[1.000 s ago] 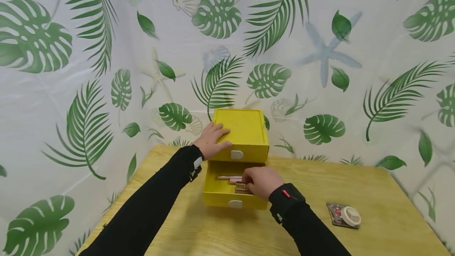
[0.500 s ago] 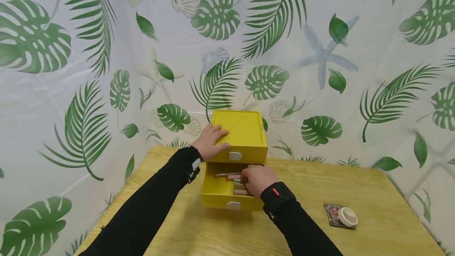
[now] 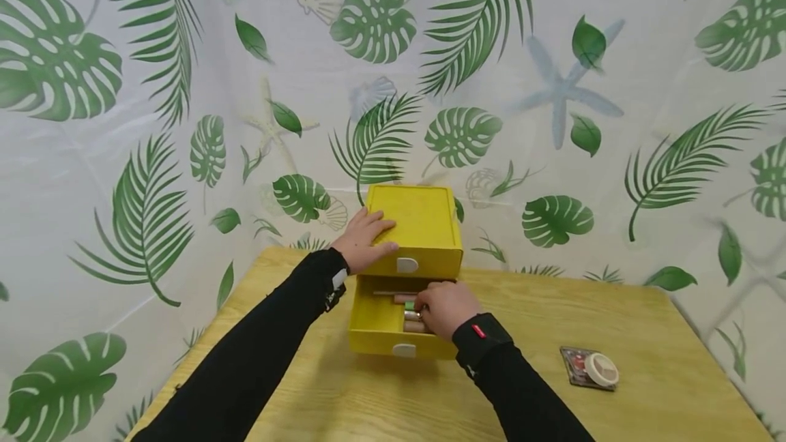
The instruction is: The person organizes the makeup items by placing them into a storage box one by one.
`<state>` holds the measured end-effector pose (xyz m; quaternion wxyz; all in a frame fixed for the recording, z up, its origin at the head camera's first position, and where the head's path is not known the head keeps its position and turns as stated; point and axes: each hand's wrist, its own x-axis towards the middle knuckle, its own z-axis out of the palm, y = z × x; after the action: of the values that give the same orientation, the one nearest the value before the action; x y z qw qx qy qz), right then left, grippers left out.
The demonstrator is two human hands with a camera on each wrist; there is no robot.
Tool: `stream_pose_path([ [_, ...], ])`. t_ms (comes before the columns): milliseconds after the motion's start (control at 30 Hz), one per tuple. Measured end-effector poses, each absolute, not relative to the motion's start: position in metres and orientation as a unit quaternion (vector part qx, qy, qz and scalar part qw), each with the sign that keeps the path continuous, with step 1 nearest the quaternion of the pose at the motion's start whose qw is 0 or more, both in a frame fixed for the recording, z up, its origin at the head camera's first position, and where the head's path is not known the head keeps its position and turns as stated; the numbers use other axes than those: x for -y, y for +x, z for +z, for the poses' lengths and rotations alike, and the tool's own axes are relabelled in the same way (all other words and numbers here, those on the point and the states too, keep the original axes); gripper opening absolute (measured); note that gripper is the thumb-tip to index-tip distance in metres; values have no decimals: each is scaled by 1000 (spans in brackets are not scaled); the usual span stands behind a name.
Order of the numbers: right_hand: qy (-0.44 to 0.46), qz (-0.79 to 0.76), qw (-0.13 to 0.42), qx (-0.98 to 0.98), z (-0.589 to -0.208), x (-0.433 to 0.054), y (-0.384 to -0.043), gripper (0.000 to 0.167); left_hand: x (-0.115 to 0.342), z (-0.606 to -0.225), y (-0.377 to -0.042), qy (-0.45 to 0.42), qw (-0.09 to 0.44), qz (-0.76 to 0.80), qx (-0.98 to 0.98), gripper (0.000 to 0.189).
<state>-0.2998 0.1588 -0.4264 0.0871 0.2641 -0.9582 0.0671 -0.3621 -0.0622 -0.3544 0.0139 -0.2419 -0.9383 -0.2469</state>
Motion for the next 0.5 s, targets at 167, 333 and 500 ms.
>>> stream_pose_path([
  [167, 259, 67, 77, 961, -429, -162, -294, 8, 58, -358, -361, -248, 3, -249, 936, 58],
  [333, 258, 97, 97, 956, -430, -167, -291, 9, 55, -359, -361, -250, 7, -239, 938, 58],
  [500, 269, 173, 104, 942, -433, -175, -292, 14, 56, -356, -362, -241, 10, -228, 943, 58],
])
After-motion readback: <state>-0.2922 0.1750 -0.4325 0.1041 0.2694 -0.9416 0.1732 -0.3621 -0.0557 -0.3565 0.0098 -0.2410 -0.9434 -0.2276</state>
